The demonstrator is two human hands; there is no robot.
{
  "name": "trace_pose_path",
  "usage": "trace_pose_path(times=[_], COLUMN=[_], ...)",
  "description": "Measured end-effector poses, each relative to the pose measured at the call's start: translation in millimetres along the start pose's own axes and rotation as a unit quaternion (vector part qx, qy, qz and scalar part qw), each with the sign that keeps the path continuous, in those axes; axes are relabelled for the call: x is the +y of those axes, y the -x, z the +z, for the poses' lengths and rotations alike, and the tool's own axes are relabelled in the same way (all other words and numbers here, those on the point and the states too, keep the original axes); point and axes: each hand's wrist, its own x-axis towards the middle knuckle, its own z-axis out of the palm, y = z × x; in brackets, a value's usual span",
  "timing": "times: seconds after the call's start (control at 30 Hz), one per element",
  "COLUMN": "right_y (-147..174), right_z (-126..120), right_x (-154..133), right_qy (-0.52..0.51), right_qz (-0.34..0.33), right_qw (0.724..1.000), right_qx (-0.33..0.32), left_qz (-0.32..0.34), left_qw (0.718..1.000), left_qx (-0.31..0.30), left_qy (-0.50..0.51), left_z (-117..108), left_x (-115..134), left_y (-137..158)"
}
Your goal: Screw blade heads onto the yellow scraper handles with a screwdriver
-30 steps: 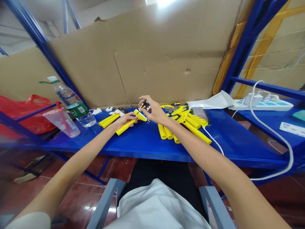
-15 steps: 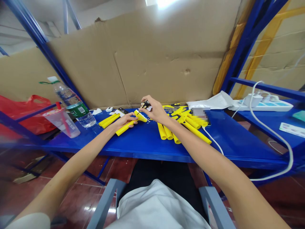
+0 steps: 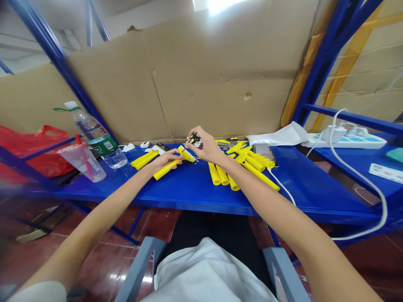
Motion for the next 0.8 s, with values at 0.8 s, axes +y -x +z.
trace_pose_path(times=[0.8], right_y=[0.9], right_z=[2.2], right_x=[0.0], right_qy=[-0.015], right_qz=[0.000], right_qw=[1.000], right_qx=[-0.003], left_qz=[0.003], left_qw=[1.000], left_qx=[-0.009], left_qy=[0.001], left_z=[2.1], left_x=[1.3], left_y=[1.7])
